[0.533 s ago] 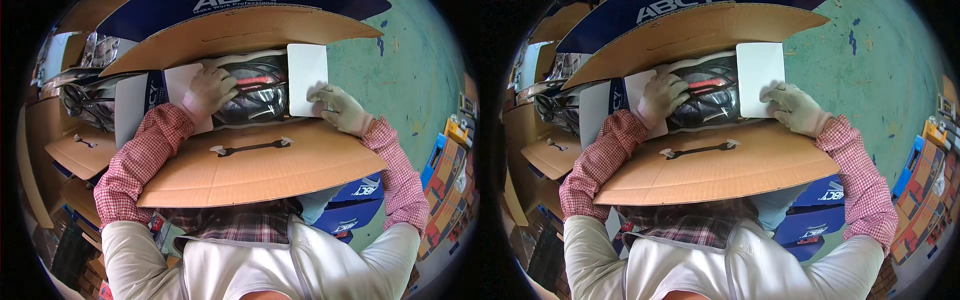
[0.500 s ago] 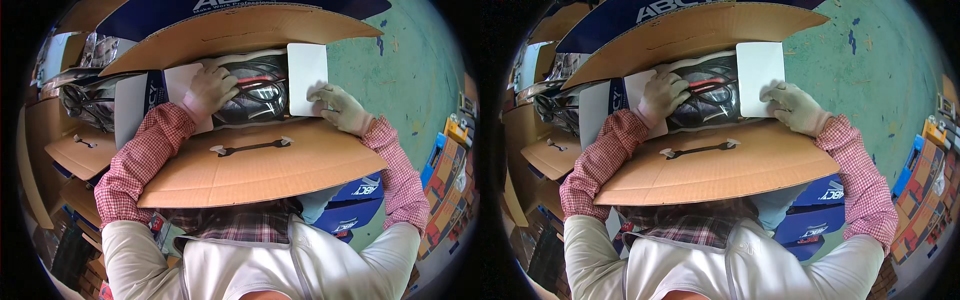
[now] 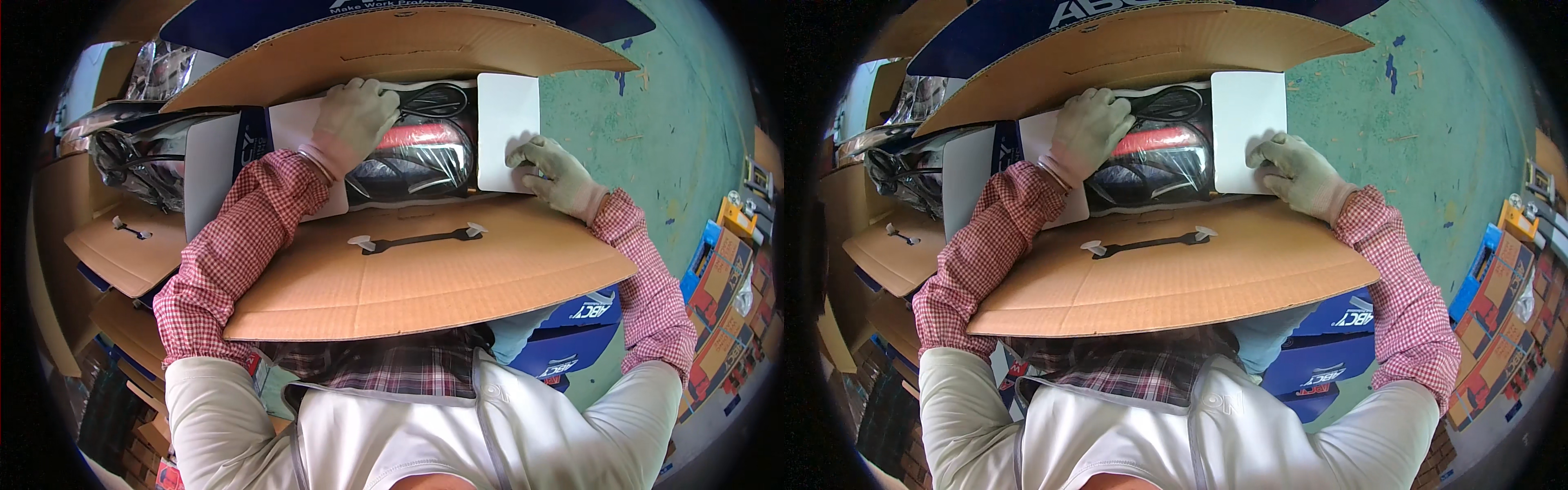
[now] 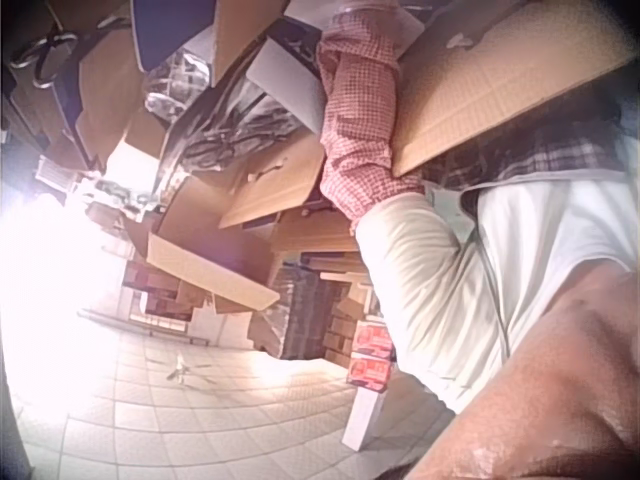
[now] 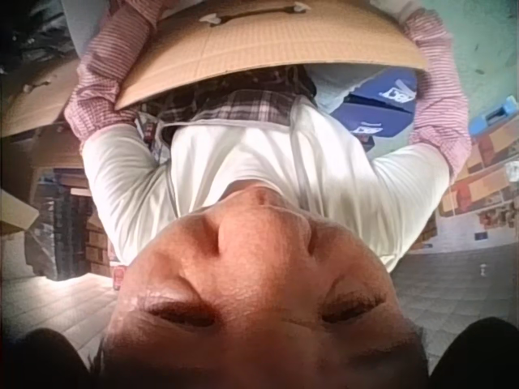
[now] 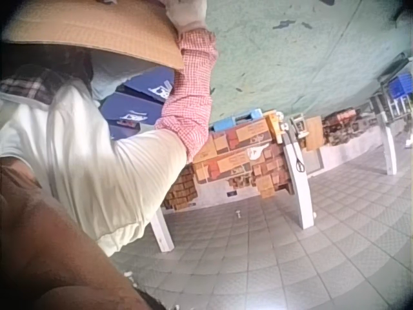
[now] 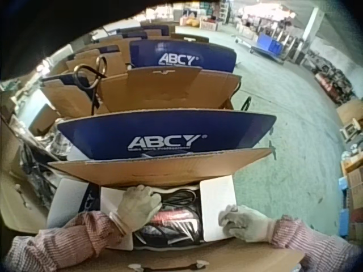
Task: Packing electronic components, cables, and foam inserts into cardboard boxes for shipping.
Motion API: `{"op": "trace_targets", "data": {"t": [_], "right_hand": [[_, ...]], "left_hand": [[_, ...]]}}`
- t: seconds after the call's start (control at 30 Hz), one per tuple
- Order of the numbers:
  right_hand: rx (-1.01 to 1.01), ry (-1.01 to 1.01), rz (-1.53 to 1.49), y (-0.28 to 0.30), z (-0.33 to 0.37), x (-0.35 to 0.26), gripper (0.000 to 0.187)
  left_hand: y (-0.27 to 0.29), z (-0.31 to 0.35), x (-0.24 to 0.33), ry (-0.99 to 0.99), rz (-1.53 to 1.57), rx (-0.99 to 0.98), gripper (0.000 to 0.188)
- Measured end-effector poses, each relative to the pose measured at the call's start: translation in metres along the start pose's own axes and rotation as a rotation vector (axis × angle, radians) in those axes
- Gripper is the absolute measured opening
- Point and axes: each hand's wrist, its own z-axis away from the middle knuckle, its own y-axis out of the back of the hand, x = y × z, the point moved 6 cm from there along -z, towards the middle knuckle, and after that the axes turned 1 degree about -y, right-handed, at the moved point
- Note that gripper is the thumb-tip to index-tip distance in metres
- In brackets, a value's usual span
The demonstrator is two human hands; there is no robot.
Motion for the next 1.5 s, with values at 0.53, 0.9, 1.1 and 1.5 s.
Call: {"op": "trace_targets", "data": {"t": [0.53,0.9,1.1,1.5], "right_hand": [[-0.007,-0.012,0.013,-0.005,-0.008,0.011,0.022],[-0.142,-0.031,-0.214,0.009,0.015,0.012,0.049],[-0.359,-0.103,-0.332,0.01,0.039,0.009,0.067],[-0.518,-0.129,-0.257,0.009,0.04,0.006,0.081]], "left_hand": [[-0.008,0.004,0.004,-0.046,0.163,0.145,0.035],[-0.02,-0.001,-0.002,-0.018,0.23,-0.059,0.034],[-0.019,-0.003,-0.015,-0.061,0.605,0.042,0.029],[-0.03,-0.005,-0.037,0.09,0.989,-0.086,0.025]]}}
